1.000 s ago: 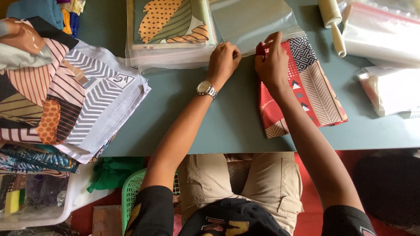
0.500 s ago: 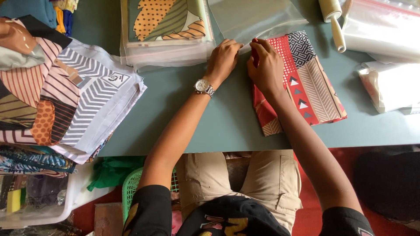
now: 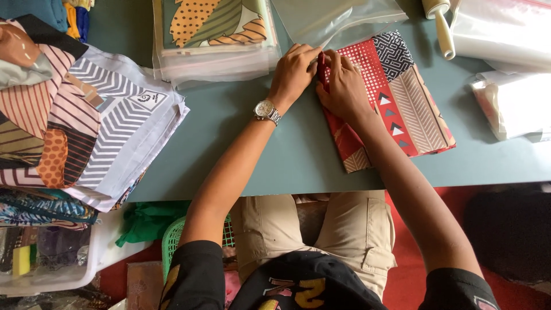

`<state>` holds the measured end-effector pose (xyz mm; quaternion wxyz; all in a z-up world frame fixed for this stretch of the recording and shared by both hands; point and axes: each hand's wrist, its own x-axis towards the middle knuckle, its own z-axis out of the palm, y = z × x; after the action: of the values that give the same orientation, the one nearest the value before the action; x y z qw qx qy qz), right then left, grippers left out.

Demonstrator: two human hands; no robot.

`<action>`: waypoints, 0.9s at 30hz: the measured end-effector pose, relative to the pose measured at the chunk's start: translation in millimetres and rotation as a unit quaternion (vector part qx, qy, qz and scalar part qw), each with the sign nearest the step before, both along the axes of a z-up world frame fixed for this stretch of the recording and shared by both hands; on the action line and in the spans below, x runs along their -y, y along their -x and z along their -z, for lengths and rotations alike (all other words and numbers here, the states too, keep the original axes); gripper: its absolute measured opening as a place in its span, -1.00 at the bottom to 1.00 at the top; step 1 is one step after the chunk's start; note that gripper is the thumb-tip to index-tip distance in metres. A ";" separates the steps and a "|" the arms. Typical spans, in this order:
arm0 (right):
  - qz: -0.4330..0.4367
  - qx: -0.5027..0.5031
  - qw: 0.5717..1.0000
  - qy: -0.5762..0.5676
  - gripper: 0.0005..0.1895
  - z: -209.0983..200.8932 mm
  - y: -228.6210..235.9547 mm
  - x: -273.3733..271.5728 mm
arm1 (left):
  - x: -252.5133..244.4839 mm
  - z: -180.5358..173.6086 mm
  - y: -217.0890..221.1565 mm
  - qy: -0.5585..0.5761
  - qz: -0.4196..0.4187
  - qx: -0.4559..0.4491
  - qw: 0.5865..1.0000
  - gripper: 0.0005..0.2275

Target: The person places a folded patterned cloth into a clear plastic bag, folds the top edge over, and seals the bag by pressing along the closure strip. The person then smooths the bag and places it on the table.

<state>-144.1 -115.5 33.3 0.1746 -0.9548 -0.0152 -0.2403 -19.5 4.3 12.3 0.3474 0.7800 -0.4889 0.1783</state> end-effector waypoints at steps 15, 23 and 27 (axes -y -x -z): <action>0.012 -0.038 0.995 0.094 -0.46 16.3 -2.0 0.5 | -8.8 -17.4 21.4 0.047 0.012 0.012 0.999 -0.76; -0.039 -0.028 0.999 -0.015 -0.42 7.6 2.9 5.7 | -12.8 -16.5 20.8 0.036 0.017 -0.008 0.999 -0.72; -0.089 0.016 0.996 0.002 -0.80 3.6 6.6 9.6 | -16.1 -21.4 22.1 0.001 0.016 0.039 0.999 -0.70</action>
<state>-150.7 -125.2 29.7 0.1934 -0.9458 -0.1031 -0.2394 -41.6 20.5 33.6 0.3315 0.7644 -0.5142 0.2037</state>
